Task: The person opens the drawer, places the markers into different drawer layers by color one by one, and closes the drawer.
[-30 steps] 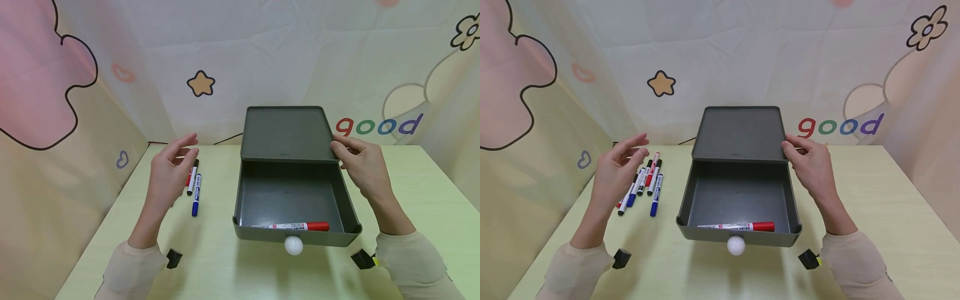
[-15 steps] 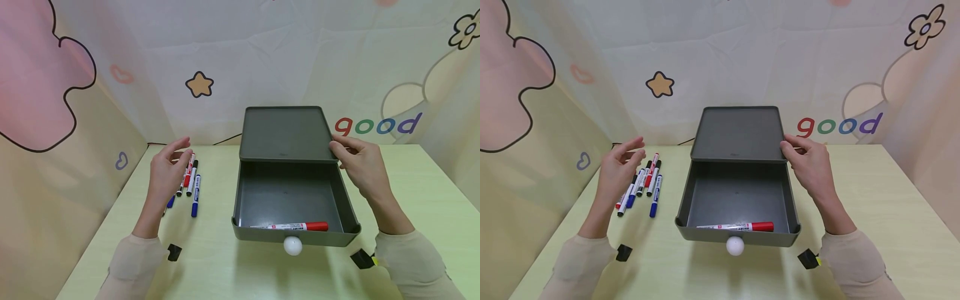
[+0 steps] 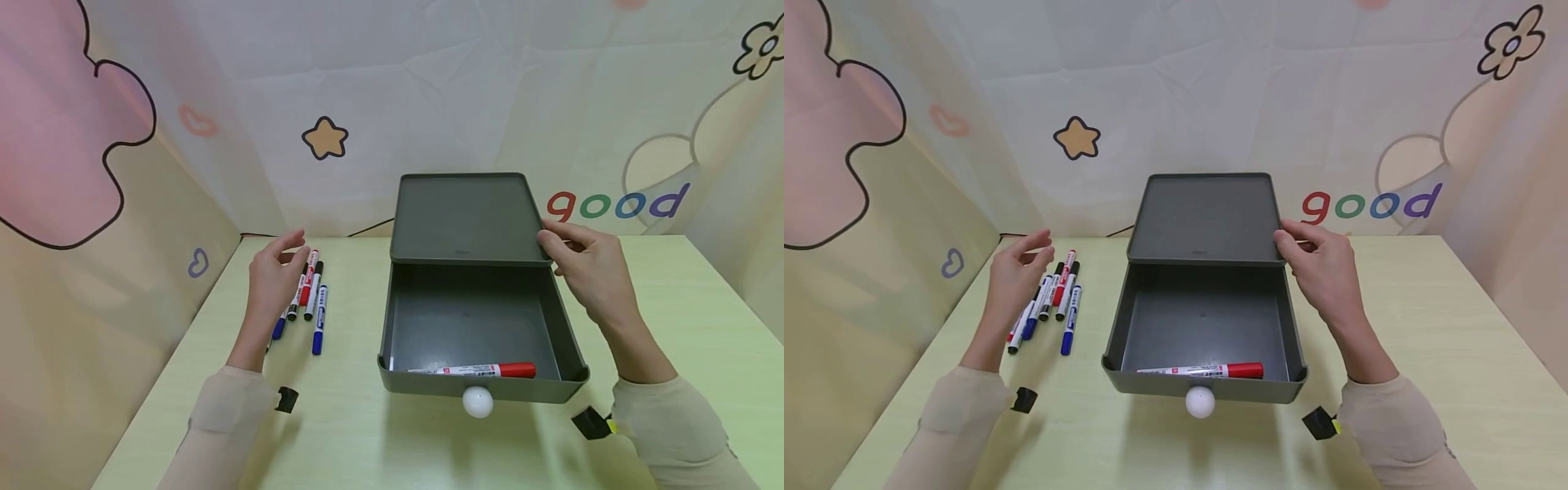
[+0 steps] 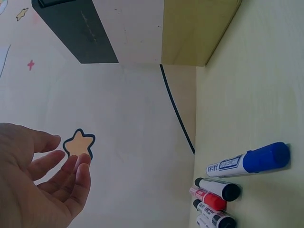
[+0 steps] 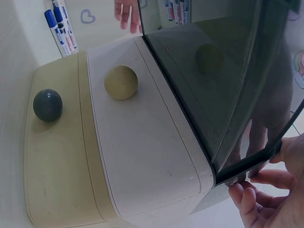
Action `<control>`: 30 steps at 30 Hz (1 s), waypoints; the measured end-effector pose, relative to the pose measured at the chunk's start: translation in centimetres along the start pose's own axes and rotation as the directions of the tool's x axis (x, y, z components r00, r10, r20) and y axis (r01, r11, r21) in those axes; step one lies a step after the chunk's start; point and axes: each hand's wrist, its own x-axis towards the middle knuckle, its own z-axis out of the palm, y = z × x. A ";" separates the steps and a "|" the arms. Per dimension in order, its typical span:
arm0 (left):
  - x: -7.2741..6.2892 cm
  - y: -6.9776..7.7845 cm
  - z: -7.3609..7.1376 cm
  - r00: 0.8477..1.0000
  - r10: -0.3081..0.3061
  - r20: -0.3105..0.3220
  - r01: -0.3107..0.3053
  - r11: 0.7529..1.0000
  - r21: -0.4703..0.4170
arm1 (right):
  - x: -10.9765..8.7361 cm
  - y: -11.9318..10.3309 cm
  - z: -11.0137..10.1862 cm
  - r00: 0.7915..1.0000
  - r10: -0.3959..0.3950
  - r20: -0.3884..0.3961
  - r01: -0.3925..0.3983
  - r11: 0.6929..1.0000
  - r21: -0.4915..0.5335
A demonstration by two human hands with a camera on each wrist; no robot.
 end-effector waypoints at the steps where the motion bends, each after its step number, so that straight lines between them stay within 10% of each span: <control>1: 0.1 -0.2 0.1 1.000 -0.009 0.002 0.009 1.000 0.006 | 0.0 0.0 0.0 1.000 0.000 0.000 0.000 1.000 0.000; 30: 3.8 -5.8 2.5 0.975 -0.207 0.075 0.191 0.964 0.183 | 0.0 0.0 0.0 1.000 -0.003 -0.004 0.003 1.000 -0.008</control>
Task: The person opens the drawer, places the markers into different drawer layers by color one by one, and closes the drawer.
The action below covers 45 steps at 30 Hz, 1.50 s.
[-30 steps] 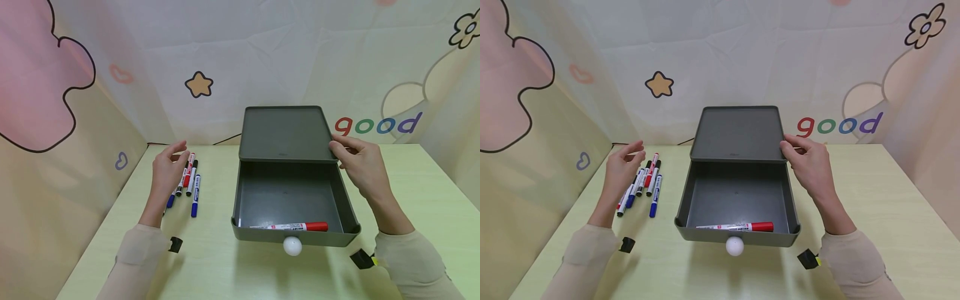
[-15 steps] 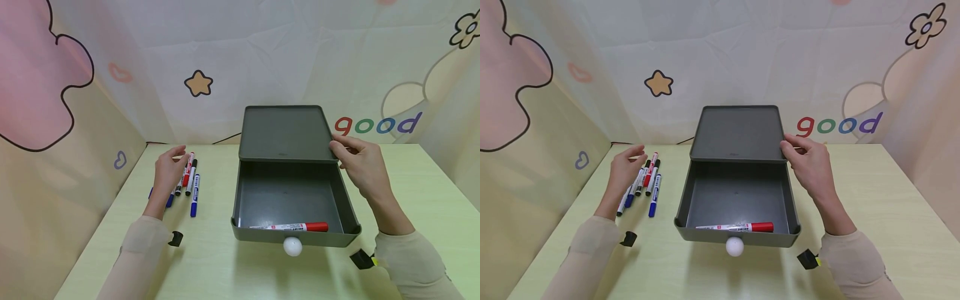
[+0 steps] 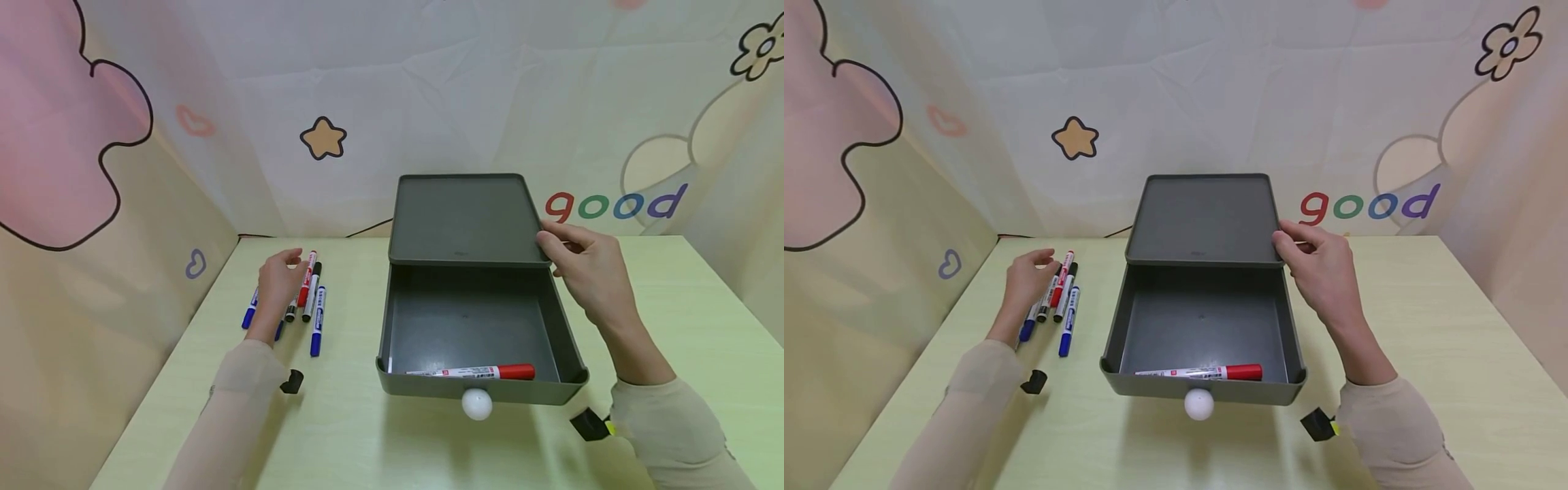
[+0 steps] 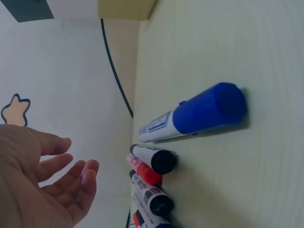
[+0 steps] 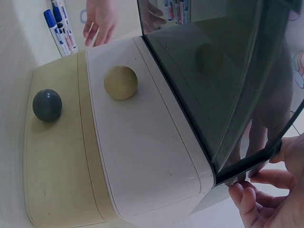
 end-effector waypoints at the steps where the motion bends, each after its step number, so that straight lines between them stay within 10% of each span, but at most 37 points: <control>1: 0.1 -0.1 0.1 1.000 -0.002 -0.003 0.002 1.000 0.010 | 0.0 0.0 0.0 1.000 0.000 0.001 0.000 1.000 0.000; 14: 0.9 -0.3 1.6 0.997 -0.078 -0.001 0.077 0.980 0.183 | 0.0 -0.1 -0.1 1.000 0.003 -0.003 -0.003 1.000 0.010; 45: 2.0 -1.3 3.5 0.999 -0.023 -0.025 0.031 0.936 0.349 | -0.1 -0.1 -0.1 1.000 0.007 0.000 -0.007 1.000 0.025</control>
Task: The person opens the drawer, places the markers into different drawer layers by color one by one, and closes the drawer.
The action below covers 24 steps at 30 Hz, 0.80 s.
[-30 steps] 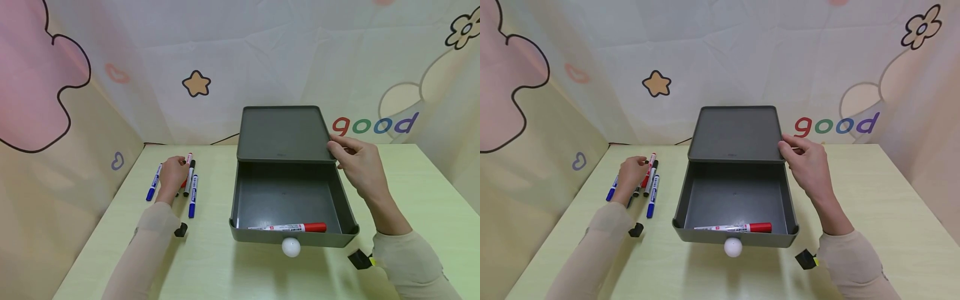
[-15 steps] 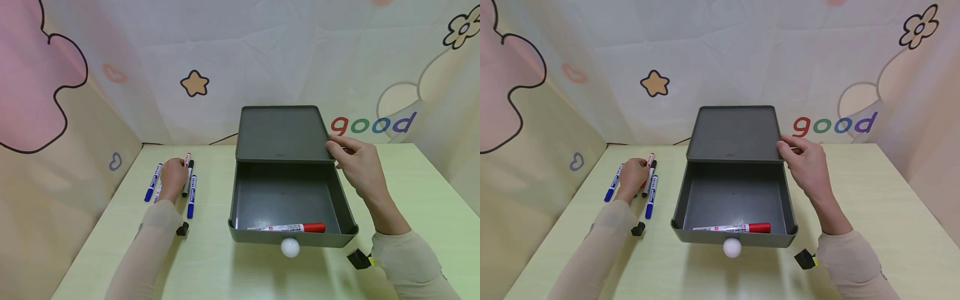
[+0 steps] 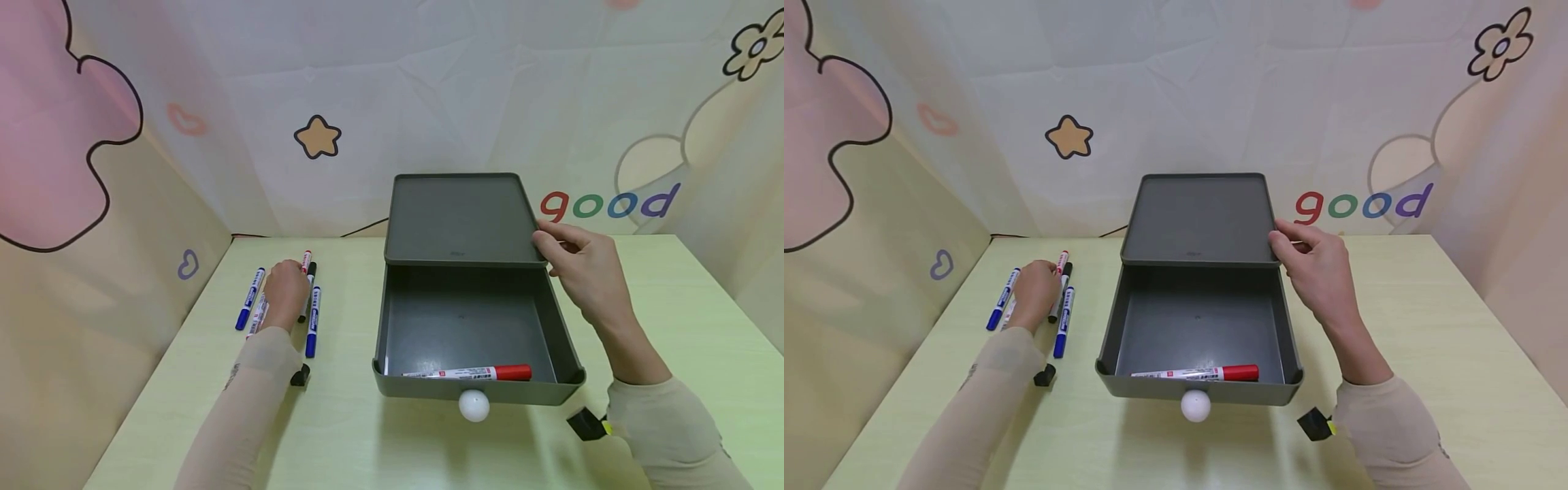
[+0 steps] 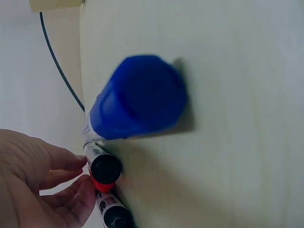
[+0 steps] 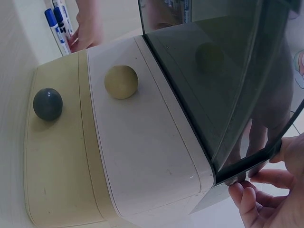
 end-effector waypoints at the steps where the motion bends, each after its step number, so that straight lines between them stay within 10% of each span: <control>1: 0.0 0.1 0.0 1.000 0.004 0.000 -0.004 1.000 0.013 | 0.0 0.0 0.0 1.000 -0.001 0.000 0.001 1.000 -0.002; 24: -0.5 0.8 0.7 0.999 0.050 -0.005 -0.048 0.981 0.190 | 0.0 -0.1 0.1 1.000 -0.009 -0.001 0.009 1.000 -0.021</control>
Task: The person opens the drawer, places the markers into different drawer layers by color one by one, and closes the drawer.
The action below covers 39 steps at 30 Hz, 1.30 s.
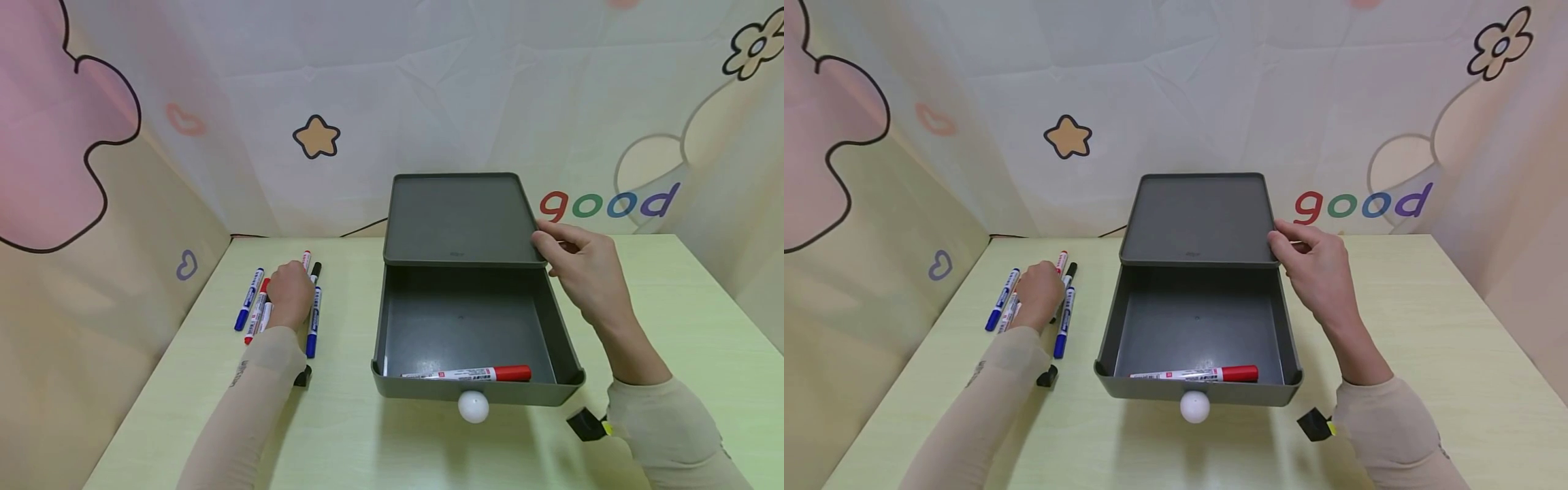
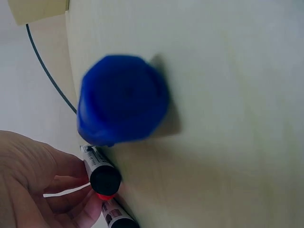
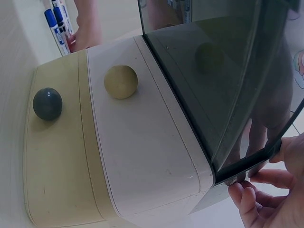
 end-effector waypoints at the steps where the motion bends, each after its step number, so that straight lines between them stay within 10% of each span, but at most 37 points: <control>1: 0.0 0.0 0.0 1.000 0.001 -0.001 -0.001 1.000 0.010 | 0.0 0.0 0.0 1.000 -0.001 0.000 0.001 1.000 0.000; 18: -0.3 0.2 -0.1 1.000 0.008 -0.014 -0.007 1.000 0.028 | 0.0 -0.1 0.0 1.000 0.006 0.005 -0.006 1.000 -0.004; 39: -0.2 0.0 -1.4 0.998 -0.046 -0.051 0.037 0.983 -0.181 | 0.0 0.1 -0.1 1.000 0.012 0.005 -0.012 1.000 0.005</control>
